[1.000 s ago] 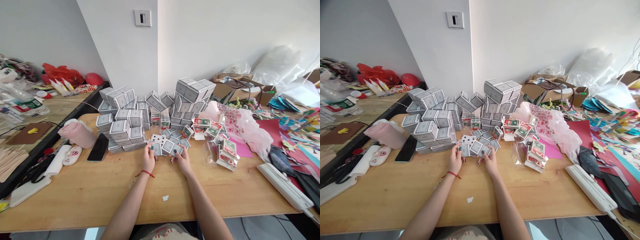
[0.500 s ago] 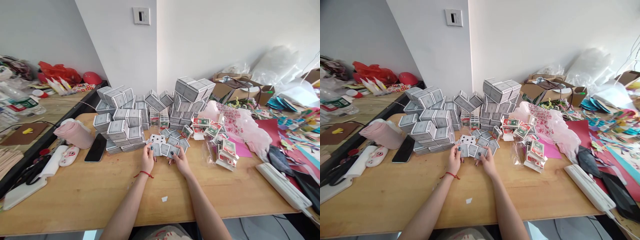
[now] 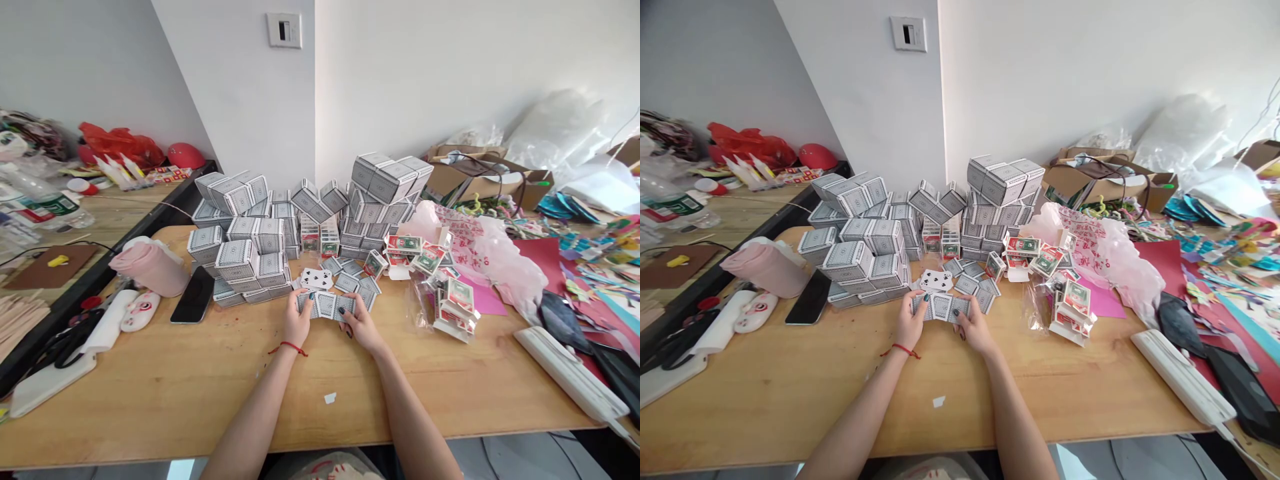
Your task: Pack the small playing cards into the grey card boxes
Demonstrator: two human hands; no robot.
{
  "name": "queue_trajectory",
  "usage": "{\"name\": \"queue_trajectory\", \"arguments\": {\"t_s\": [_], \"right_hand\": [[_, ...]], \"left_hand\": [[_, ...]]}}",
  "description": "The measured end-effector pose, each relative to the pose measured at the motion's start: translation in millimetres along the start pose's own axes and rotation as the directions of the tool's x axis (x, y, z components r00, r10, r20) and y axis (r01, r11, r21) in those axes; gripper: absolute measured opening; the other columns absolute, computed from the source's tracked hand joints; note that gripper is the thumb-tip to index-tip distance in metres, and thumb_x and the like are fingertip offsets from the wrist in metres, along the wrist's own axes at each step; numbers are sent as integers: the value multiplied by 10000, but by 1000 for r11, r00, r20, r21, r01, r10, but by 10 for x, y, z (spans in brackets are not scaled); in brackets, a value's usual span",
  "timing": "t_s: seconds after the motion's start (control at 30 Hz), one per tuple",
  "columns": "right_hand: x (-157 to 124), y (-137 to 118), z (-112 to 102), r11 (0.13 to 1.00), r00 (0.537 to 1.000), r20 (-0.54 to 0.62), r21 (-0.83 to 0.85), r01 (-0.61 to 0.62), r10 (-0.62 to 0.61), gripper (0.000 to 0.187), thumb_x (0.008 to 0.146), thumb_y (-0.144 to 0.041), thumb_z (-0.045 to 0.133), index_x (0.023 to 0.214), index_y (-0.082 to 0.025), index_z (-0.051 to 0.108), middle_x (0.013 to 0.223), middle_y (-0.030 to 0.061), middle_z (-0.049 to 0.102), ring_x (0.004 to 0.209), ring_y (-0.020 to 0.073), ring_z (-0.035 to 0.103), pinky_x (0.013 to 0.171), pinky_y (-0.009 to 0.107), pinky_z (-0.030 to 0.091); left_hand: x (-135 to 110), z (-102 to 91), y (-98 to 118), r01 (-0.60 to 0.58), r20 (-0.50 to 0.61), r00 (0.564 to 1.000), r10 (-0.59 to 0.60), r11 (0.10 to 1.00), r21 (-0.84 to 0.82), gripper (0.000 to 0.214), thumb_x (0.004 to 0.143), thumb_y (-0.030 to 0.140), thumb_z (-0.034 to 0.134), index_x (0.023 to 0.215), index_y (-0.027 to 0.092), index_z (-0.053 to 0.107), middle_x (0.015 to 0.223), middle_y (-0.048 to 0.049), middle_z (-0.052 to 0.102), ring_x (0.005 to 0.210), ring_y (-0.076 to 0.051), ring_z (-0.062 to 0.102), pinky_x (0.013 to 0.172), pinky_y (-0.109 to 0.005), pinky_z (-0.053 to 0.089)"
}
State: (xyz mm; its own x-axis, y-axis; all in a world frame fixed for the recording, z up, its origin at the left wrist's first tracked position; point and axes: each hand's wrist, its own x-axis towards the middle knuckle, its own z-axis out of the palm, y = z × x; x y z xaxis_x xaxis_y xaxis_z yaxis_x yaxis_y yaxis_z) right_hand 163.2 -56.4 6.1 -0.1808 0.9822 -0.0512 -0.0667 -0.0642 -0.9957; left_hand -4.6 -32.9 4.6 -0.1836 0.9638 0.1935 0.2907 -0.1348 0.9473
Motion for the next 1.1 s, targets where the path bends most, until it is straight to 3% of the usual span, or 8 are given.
{"name": "queue_trajectory", "arguments": {"t_s": [0.37,1.1], "right_hand": [[-17,-67,-38,999,999,47,-22,25,-24,319,821,-370,443,1069,-225,304,499,-90,437,402,76,366,411,181,279],[-20,-149,-56,1000,999,36,3,-14,14,351,772,-425,512,1021,-226,365,478,-83,399,385,83,358,379,190,255]], "left_hand": [[3,-18,10,0,25,1000,-1,1000,16,206,788,301,479,958,193,524,970,-59,589,940,-178,535,840,-310,389],[20,-22,-54,1,-11,1000,-1,1000,18,195,779,322,478,888,180,554,887,-52,609,864,-177,554,780,-298,414]]}}
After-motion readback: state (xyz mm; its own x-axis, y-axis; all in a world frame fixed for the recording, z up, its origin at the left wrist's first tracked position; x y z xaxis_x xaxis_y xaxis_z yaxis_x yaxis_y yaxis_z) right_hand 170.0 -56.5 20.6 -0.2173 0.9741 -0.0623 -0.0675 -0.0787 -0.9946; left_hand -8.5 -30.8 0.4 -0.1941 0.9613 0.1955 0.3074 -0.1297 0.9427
